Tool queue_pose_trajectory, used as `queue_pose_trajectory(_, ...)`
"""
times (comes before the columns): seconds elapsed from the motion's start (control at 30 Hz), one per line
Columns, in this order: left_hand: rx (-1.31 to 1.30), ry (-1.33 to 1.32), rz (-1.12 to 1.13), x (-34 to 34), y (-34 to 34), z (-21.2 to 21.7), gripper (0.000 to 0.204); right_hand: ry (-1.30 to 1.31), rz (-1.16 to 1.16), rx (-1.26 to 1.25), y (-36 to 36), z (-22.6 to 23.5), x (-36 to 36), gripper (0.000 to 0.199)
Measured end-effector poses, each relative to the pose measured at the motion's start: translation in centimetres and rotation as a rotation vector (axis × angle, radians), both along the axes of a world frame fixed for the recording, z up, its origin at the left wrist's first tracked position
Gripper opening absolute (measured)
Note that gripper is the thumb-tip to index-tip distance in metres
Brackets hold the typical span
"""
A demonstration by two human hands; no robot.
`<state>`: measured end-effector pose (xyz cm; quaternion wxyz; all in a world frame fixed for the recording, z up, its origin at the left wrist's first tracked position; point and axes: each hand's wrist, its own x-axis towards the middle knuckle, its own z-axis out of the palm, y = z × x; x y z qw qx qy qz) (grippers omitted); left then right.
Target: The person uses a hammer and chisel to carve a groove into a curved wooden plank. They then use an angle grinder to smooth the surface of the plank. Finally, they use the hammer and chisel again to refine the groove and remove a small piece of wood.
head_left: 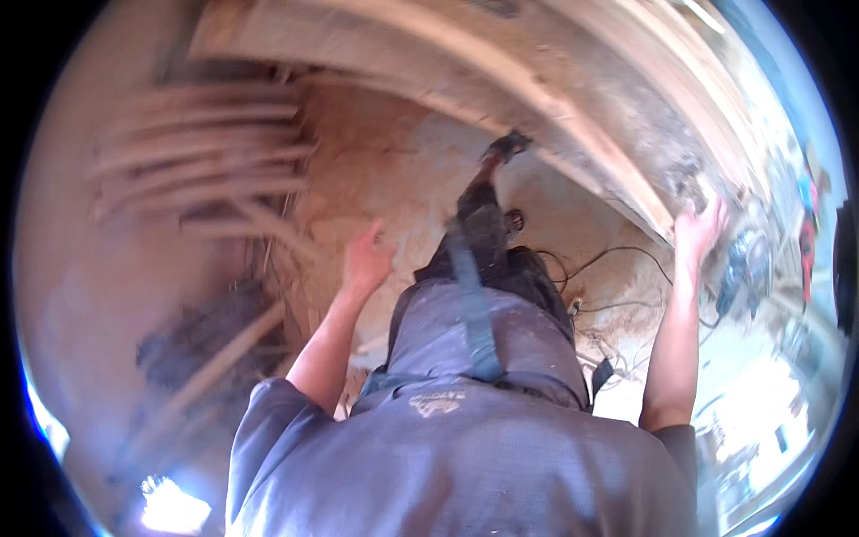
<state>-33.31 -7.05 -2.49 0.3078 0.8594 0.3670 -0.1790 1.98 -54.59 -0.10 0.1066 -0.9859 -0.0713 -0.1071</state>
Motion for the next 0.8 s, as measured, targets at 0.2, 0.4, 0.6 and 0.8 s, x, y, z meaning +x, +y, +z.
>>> queue_pose_trajectory(0.2, -0.384, 0.087, 0.493, -14.4, -5.8, -1.5, 0.064, 0.464, 0.4, 0.248, 8.9, -0.2, -14.2, 0.036)
queue_pose_trajectory(0.4, -0.386, 0.019, 0.576, -20.0, -5.0, -2.4, 0.056, 1.017, 0.571, 0.139, 14.9, -0.2, -25.8, 0.034)
queue_pose_trajectory(0.6, -0.398, -0.085, 0.729, -26.3, 1.4, -6.7, 0.055, 1.208, 0.492, -0.038, 22.1, -6.0, -30.0, 0.03)
queue_pose_trajectory(0.8, -0.241, -0.001, 0.404, -32.3, 7.4, -12.7, 0.053, 1.118, 0.448, 0.062, 33.0, -24.6, -32.4, 0.018)
